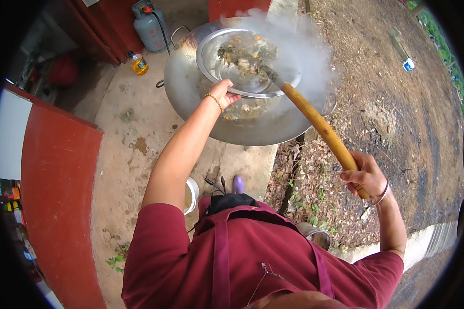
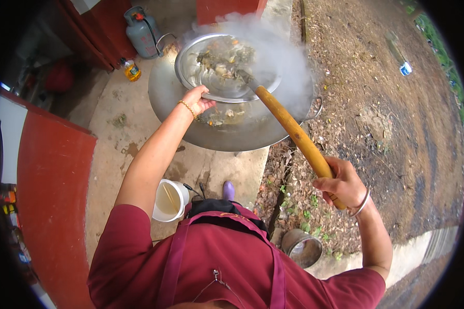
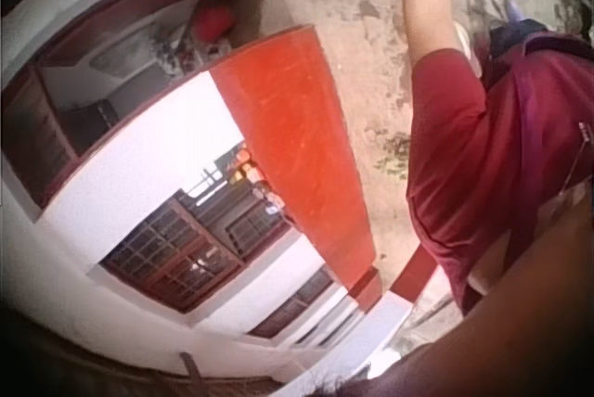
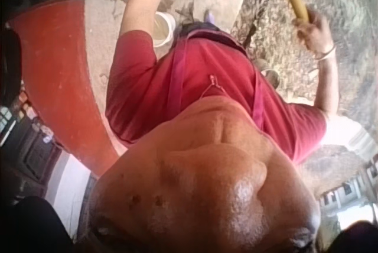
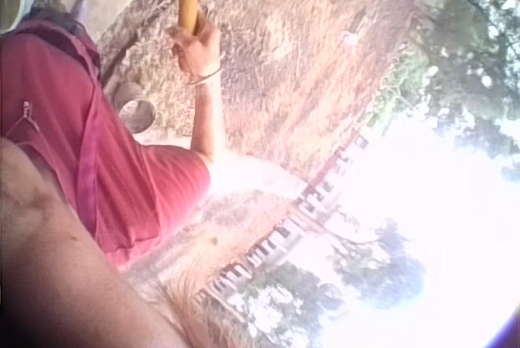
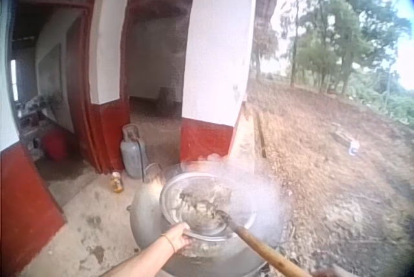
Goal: The person stirs a mixture in a large wok over an outdoor gas burner, then transfers the cooked food into a metal bowl. The person repeats this process multiple times, moving between the wok and the bowl.
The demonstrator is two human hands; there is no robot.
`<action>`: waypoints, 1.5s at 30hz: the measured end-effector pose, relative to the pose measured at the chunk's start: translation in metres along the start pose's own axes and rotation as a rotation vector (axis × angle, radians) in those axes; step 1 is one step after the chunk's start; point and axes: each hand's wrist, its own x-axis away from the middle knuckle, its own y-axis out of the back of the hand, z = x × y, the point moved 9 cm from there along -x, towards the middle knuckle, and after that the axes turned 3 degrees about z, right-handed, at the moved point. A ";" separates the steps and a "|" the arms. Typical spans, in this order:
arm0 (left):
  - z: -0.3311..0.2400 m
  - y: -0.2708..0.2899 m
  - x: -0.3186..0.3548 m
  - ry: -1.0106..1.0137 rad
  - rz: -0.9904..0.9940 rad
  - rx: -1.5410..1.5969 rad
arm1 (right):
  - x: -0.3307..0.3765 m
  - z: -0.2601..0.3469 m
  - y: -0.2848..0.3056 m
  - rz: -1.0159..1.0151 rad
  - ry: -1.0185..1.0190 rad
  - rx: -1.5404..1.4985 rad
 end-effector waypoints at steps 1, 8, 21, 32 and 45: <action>0.000 0.000 0.004 -0.023 0.018 -0.021 | -0.001 0.003 -0.001 0.002 -0.011 0.039; -0.012 0.030 0.049 -0.047 -0.016 -0.043 | 0.004 0.036 -0.002 -0.018 0.012 0.442; -0.020 0.090 0.103 -0.007 -0.091 0.088 | 0.049 0.168 -0.032 -0.421 0.453 1.663; -0.020 0.130 0.134 -0.069 -0.143 0.154 | 0.072 0.164 0.006 -0.512 0.635 1.627; -0.001 0.231 0.175 -0.163 -0.253 0.095 | -0.009 0.047 0.040 0.085 -0.225 0.184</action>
